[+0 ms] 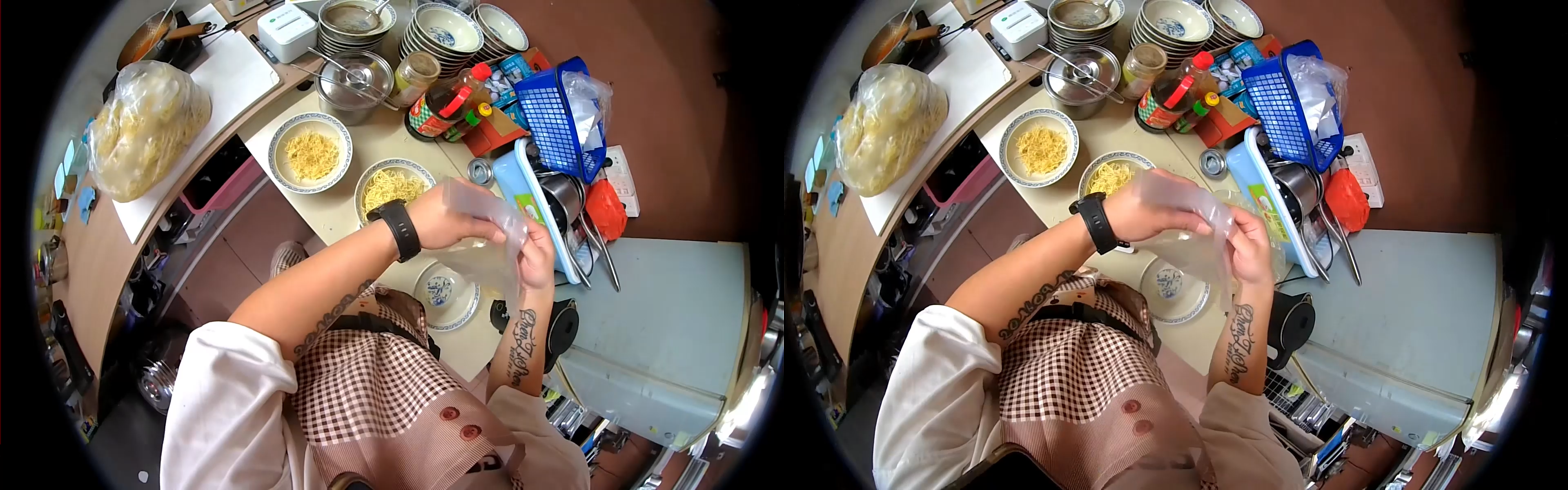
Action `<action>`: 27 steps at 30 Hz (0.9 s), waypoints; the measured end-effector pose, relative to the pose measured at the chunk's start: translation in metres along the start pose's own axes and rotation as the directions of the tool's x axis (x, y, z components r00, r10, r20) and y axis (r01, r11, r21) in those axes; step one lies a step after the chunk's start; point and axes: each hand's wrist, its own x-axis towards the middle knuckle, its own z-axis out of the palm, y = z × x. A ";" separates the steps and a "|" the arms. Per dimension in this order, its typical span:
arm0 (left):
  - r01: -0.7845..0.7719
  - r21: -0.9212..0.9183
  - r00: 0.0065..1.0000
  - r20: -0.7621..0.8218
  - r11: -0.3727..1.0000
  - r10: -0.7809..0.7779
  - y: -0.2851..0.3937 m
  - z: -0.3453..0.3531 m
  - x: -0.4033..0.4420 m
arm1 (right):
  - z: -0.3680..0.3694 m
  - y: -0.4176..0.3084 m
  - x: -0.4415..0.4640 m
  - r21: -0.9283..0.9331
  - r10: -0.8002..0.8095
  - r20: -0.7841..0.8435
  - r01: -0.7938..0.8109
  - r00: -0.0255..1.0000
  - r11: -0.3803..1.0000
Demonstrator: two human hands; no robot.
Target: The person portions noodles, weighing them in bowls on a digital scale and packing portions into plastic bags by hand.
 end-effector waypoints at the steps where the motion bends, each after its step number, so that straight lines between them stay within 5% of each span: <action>1: 0.054 0.021 0.999 -0.009 0.998 -0.054 0.000 -0.002 0.000 | 0.002 0.000 0.003 -0.016 -0.010 -0.041 0.009 0.999 1.000; 7: 0.193 0.084 0.979 0.043 0.978 -0.197 -0.015 -0.006 0.012 | 0.001 0.006 0.014 0.059 -0.026 -0.164 0.036 0.986 0.998; 9: 0.125 0.162 0.992 -0.006 0.979 -0.126 -0.024 -0.006 0.019 | -0.012 0.015 0.024 0.032 -0.082 -0.246 0.093 0.966 0.995; 12: 0.224 -0.086 0.923 -0.302 0.971 -0.239 -0.038 -0.006 0.023 | -0.050 0.008 0.030 -0.003 -0.093 -0.533 0.108 0.841 0.994; 14: 0.259 -0.273 0.887 -0.312 0.926 -0.340 -0.042 -0.017 0.024 | -0.109 -0.005 0.041 -0.036 -0.202 -0.615 0.229 0.762 0.973; 15: 0.256 -0.344 0.887 -0.288 0.903 -0.361 -0.049 -0.021 0.022 | -0.103 -0.035 0.057 -0.298 -0.427 -0.714 0.310 0.555 0.903; 16: 0.255 -0.414 0.886 -0.262 0.874 -0.382 -0.053 -0.022 0.022 | -0.147 -0.051 0.056 -0.511 -0.554 -0.673 0.233 0.490 0.827; 17: 0.304 -0.360 0.874 -0.263 0.882 -0.409 -0.046 -0.023 0.020 | -0.155 -0.075 0.064 -0.582 -0.662 -0.687 0.319 0.299 0.748; 18: 0.312 -0.356 0.871 -0.264 0.881 -0.414 -0.046 -0.022 0.020 | -0.170 -0.096 0.073 -0.823 -0.839 -0.541 0.168 0.059 0.542; 20: 0.332 -0.348 0.862 -0.265 0.877 -0.432 -0.049 -0.018 0.016 | -0.177 -0.126 0.092 -0.939 -0.938 -0.344 0.040 -0.033 0.343; 22: 0.373 -0.369 0.833 -0.271 0.851 -0.483 -0.048 -0.013 0.014 | -0.202 -0.129 0.129 -0.981 -0.978 -0.185 -0.071 0.094 0.179; 24: 0.431 -0.390 0.794 -0.266 0.814 -0.547 -0.043 -0.011 0.011 | -0.231 -0.113 0.172 -0.997 -0.893 -0.070 -0.045 0.444 0.056; 26: 0.415 -0.505 0.807 -0.180 0.757 -0.562 -0.056 -0.006 0.005 | -0.301 -0.078 0.214 -0.891 -0.334 -0.334 -0.180 0.881 0.416; 27: 0.377 -0.570 0.816 -0.167 0.730 -0.553 -0.063 0.000 0.002 | -0.317 -0.065 0.228 -0.794 0.049 -0.347 -0.321 0.936 0.516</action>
